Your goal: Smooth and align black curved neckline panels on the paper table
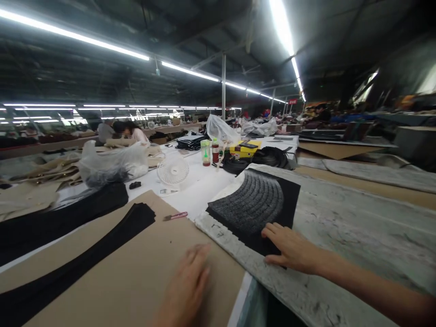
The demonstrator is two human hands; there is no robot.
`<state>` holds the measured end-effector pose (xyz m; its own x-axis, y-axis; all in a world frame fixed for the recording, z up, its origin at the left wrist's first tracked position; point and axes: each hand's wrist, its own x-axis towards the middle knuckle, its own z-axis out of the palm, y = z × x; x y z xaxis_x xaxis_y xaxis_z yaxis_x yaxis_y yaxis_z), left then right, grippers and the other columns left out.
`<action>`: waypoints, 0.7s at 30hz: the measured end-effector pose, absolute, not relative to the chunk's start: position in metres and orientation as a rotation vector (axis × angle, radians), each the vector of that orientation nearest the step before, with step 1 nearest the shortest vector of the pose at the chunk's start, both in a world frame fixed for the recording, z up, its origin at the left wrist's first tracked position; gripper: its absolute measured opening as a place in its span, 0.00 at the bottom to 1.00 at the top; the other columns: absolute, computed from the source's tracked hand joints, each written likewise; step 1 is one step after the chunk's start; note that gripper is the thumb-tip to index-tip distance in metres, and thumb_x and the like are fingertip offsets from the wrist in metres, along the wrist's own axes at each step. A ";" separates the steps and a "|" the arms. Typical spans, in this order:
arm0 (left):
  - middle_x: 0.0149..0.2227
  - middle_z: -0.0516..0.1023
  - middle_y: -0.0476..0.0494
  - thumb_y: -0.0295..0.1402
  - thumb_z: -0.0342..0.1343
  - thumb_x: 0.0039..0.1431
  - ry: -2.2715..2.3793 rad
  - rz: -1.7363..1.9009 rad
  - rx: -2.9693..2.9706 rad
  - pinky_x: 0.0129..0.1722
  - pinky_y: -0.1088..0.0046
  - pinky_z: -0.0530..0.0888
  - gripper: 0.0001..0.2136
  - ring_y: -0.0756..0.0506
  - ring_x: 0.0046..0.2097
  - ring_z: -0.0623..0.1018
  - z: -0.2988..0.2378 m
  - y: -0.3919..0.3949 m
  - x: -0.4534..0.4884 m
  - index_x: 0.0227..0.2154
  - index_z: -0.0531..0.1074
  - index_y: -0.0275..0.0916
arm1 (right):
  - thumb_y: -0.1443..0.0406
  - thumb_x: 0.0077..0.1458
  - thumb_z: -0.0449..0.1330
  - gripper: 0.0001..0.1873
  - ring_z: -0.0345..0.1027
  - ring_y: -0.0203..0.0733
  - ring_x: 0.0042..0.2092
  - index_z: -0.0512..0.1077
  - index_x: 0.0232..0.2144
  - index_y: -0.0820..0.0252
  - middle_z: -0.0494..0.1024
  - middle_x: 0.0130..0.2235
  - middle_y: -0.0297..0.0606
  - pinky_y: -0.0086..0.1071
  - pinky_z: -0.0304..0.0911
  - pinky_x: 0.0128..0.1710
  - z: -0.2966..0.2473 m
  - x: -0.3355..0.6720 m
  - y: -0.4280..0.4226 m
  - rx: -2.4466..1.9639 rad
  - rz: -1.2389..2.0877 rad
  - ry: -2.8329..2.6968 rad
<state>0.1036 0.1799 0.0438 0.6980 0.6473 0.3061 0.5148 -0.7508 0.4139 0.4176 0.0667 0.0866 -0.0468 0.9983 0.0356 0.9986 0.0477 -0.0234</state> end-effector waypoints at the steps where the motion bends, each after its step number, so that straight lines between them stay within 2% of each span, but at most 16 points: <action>1: 0.61 0.66 0.45 0.32 0.42 0.64 0.846 0.579 2.632 0.62 0.61 0.64 0.23 0.44 0.63 0.65 0.049 0.172 0.126 0.61 0.61 0.41 | 0.57 0.55 0.63 0.15 0.65 0.54 0.44 0.67 0.42 0.57 0.70 0.44 0.43 0.44 0.62 0.39 0.086 0.419 0.067 -2.122 -0.016 -2.249; 5: 0.65 0.59 0.46 0.27 0.42 0.63 0.690 0.454 2.661 0.67 0.58 0.54 0.26 0.43 0.68 0.54 0.063 0.154 0.193 0.65 0.54 0.38 | 0.64 0.55 0.61 0.09 0.65 0.49 0.41 0.67 0.38 0.57 0.70 0.40 0.39 0.39 0.62 0.38 0.089 0.428 0.074 -2.018 -0.011 -2.320; 8: 0.65 0.60 0.45 0.27 0.44 0.63 0.661 0.391 2.689 0.68 0.55 0.49 0.27 0.41 0.68 0.51 0.058 0.155 0.218 0.65 0.52 0.35 | 0.70 0.53 0.59 0.07 0.66 0.47 0.41 0.67 0.36 0.58 0.71 0.38 0.38 0.36 0.61 0.37 0.088 0.436 0.079 -1.951 -0.007 -2.375; 12: 0.65 0.59 0.45 0.28 0.45 0.62 0.716 0.352 2.697 0.68 0.52 0.47 0.28 0.40 0.69 0.50 0.044 0.159 0.226 0.65 0.51 0.34 | 0.75 0.53 0.53 0.08 0.66 0.48 0.41 0.68 0.34 0.60 0.71 0.38 0.42 0.36 0.59 0.39 0.078 0.444 0.083 -1.902 0.007 -2.358; 14: 0.65 0.58 0.47 0.28 0.45 0.62 0.740 0.332 2.692 0.68 0.54 0.47 0.28 0.41 0.69 0.49 0.041 0.158 0.225 0.65 0.51 0.35 | 0.76 0.53 0.52 0.08 0.67 0.47 0.39 0.68 0.32 0.61 0.71 0.36 0.42 0.36 0.59 0.38 0.075 0.446 0.086 -1.869 0.064 -2.312; 17: 0.65 0.59 0.48 0.28 0.44 0.62 0.778 0.310 2.665 0.68 0.54 0.47 0.27 0.41 0.68 0.50 0.042 0.156 0.224 0.65 0.52 0.36 | 0.73 0.53 0.53 0.07 0.67 0.42 0.34 0.67 0.27 0.59 0.72 0.31 0.37 0.33 0.59 0.35 0.077 0.455 0.090 -1.809 0.219 -2.193; 21: 0.64 0.62 0.53 0.30 0.45 0.63 0.809 0.381 2.612 0.67 0.53 0.47 0.26 0.40 0.67 0.53 0.043 0.155 0.227 0.64 0.55 0.47 | 0.71 0.50 0.54 0.05 0.67 0.37 0.27 0.67 0.25 0.59 0.71 0.24 0.30 0.28 0.59 0.27 0.081 0.486 0.096 -1.816 0.452 -1.862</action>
